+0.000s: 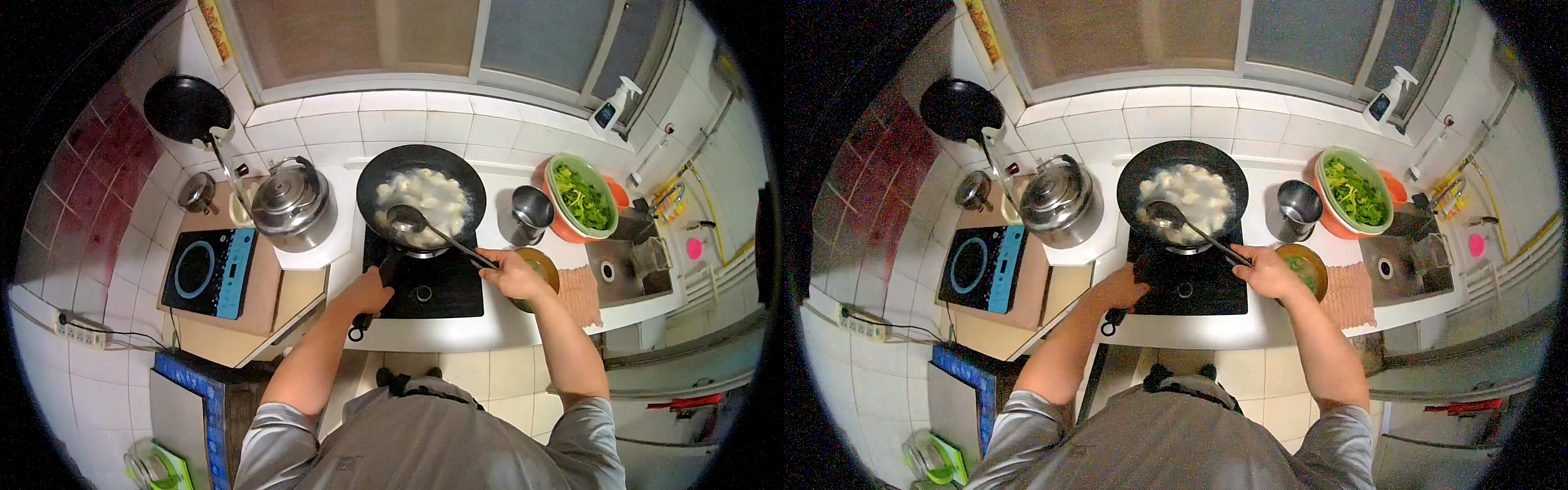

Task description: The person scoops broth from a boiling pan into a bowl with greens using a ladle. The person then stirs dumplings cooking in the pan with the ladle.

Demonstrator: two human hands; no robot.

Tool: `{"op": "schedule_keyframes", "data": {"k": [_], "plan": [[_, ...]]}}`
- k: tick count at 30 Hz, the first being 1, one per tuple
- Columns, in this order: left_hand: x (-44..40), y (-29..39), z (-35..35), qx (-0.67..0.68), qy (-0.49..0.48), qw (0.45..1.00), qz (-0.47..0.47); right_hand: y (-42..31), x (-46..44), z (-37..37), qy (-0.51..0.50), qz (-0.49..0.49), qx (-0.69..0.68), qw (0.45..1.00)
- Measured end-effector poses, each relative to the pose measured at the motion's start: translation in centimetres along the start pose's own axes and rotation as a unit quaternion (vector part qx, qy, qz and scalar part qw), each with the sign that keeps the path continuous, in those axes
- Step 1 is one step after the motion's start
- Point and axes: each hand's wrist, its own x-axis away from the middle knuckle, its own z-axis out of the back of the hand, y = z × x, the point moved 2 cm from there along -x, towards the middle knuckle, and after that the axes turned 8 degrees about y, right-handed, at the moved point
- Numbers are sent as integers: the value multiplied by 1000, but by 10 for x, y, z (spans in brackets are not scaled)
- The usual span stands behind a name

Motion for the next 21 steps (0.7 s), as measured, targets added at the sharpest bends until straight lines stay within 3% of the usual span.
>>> {"op": "schedule_keyframes", "data": {"k": [9,13,21], "plan": [[8,7,8,-7,-8,1000,4,-2,2,3,170,47,104,979],[1,-1,1,27,-22,999,24,-4,-10,11,219,-7,189,957],[3,2,2,28,-21,999,24,12,-26,12,214,-25,203,955]]}}
